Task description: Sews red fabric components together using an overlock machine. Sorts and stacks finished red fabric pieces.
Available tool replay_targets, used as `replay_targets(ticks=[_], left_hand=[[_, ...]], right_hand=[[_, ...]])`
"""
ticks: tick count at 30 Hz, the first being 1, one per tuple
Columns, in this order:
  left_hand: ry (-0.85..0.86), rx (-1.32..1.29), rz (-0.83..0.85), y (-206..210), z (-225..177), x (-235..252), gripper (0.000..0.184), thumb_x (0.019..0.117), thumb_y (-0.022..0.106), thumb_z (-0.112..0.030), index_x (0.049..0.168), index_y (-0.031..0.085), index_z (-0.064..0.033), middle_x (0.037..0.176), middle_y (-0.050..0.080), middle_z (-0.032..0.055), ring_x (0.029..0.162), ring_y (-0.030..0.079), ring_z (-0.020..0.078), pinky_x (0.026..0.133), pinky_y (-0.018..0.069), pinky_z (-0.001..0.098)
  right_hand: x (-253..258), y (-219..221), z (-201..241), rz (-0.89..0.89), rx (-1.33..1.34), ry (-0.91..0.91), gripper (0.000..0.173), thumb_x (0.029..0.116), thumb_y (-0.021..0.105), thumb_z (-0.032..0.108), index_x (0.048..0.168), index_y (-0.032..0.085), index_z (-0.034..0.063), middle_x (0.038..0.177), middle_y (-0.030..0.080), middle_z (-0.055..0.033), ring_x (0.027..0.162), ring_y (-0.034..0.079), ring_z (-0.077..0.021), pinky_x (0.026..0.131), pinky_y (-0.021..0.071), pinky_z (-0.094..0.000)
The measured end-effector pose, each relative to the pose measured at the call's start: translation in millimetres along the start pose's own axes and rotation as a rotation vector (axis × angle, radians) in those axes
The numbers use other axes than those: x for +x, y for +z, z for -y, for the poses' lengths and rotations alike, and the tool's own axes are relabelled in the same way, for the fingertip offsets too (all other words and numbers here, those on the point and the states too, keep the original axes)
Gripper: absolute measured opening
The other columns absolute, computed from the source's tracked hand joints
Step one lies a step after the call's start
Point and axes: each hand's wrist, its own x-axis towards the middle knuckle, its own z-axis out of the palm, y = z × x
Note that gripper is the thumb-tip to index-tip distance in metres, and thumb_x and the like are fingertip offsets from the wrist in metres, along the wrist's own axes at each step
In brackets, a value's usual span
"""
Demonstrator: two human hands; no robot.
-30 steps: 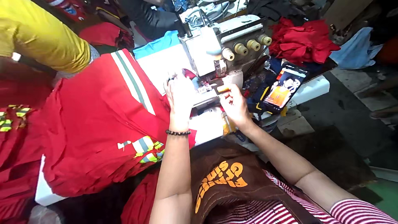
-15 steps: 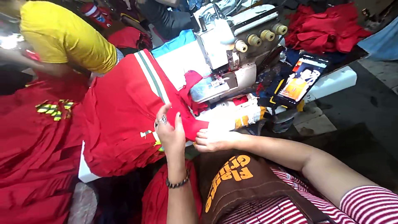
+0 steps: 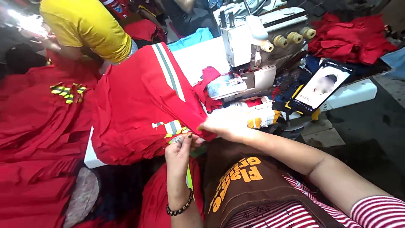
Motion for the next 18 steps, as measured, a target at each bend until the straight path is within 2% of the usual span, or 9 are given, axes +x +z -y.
replay_targets(ticks=[1, 3, 5, 7, 9, 12, 15, 18], left_hand=[[-0.043, -0.038, 0.107, 2.0, -3.1, 4.7, 0.037, 0.1088, 0.042, -0.017, 0.099, 0.073, 0.0011, 0.083, 0.077, 0.0041, 0.072, 0.074, 0.0143, 0.067, 0.0633, 0.0303], [-0.088, -0.184, 0.235, 10.0, -7.2, 19.5, 0.048, 0.1108, 0.032, -0.028, 0.108, 0.069, 0.0024, 0.091, 0.077, 0.0084, 0.077, 0.075, 0.0195, 0.068, 0.0637, 0.0347], [-0.159, -0.375, 0.171, 20.1, -13.4, 38.3, 0.049, 0.1107, 0.034, -0.039, 0.109, 0.066, -0.0019, 0.091, 0.076, 0.0084, 0.078, 0.076, 0.0206, 0.068, 0.0646, 0.0363], [-0.215, -0.536, 0.021, 27.3, -22.6, 61.8, 0.039, 0.1088, 0.043, -0.042, 0.108, 0.066, -0.0091, 0.090, 0.076, 0.0040, 0.078, 0.074, 0.0156, 0.069, 0.0642, 0.0337], [-0.185, -0.598, -0.079, 27.7, -24.5, 85.7, 0.026, 0.1064, 0.055, -0.031, 0.115, 0.063, -0.0088, 0.099, 0.077, 0.0062, 0.085, 0.076, 0.0176, 0.073, 0.0648, 0.0352], [-0.145, -0.608, -0.137, 18.8, -16.8, 112.2, 0.030, 0.1059, 0.056, -0.023, 0.131, 0.054, -0.0074, 0.117, 0.073, 0.0113, 0.095, 0.075, 0.0236, 0.080, 0.0639, 0.0385], [-0.148, -0.677, -0.221, 18.4, -14.4, 124.5, 0.027, 0.1065, 0.053, -0.017, 0.131, 0.050, -0.0076, 0.121, 0.071, 0.0119, 0.097, 0.075, 0.0231, 0.079, 0.0643, 0.0366], [-0.132, -0.669, -0.260, 25.8, -11.6, 129.1, 0.026, 0.1081, 0.049, -0.016, 0.132, 0.048, -0.0085, 0.121, 0.070, 0.0102, 0.096, 0.075, 0.0203, 0.078, 0.0638, 0.0344]], right_hand=[[7.7, -9.2, 2.2, -0.086, 0.012, 0.017, 0.026, 0.0977, 0.057, -0.003, 0.114, 0.073, 0.0093, 0.104, 0.074, -0.0074, 0.101, 0.071, -0.0215, 0.091, 0.0574, -0.0406], [19.4, -26.0, 10.1, -0.245, 0.112, -0.005, 0.023, 0.0972, 0.059, -0.005, 0.114, 0.073, 0.0032, 0.110, 0.074, -0.0094, 0.107, 0.070, -0.0199, 0.099, 0.0563, -0.0365], [22.1, -38.5, 21.9, -0.346, 0.177, -0.069, 0.019, 0.0947, 0.064, -0.005, 0.111, 0.072, -0.0022, 0.107, 0.074, -0.0124, 0.106, 0.071, -0.0204, 0.099, 0.0566, -0.0355], [12.7, -46.4, 32.0, -0.358, 0.216, -0.120, 0.014, 0.0949, 0.065, -0.003, 0.107, 0.072, -0.0034, 0.103, 0.073, -0.0130, 0.102, 0.070, -0.0206, 0.096, 0.0575, -0.0366], [-4.3, -54.7, 44.2, -0.315, 0.250, -0.158, 0.013, 0.0969, 0.063, -0.002, 0.103, 0.074, -0.0029, 0.097, 0.074, -0.0126, 0.095, 0.072, -0.0189, 0.090, 0.0591, -0.0345], [-35.5, -78.3, 63.6, -0.109, 0.358, -0.187, 0.017, 0.1004, 0.054, -0.005, 0.103, 0.071, -0.0025, 0.097, 0.073, -0.0144, 0.096, 0.071, -0.0215, 0.090, 0.0574, -0.0342], [-61.0, -99.5, 76.9, 0.021, 0.421, -0.207, 0.019, 0.1010, 0.053, -0.004, 0.101, 0.071, 0.0002, 0.097, 0.073, -0.0144, 0.096, 0.071, -0.0238, 0.089, 0.0568, -0.0369], [-79.9, -116.6, 91.0, 0.128, 0.568, -0.177, 0.021, 0.1015, 0.053, -0.001, 0.101, 0.073, 0.0015, 0.095, 0.074, -0.0116, 0.092, 0.072, -0.0185, 0.088, 0.0580, -0.0341]])
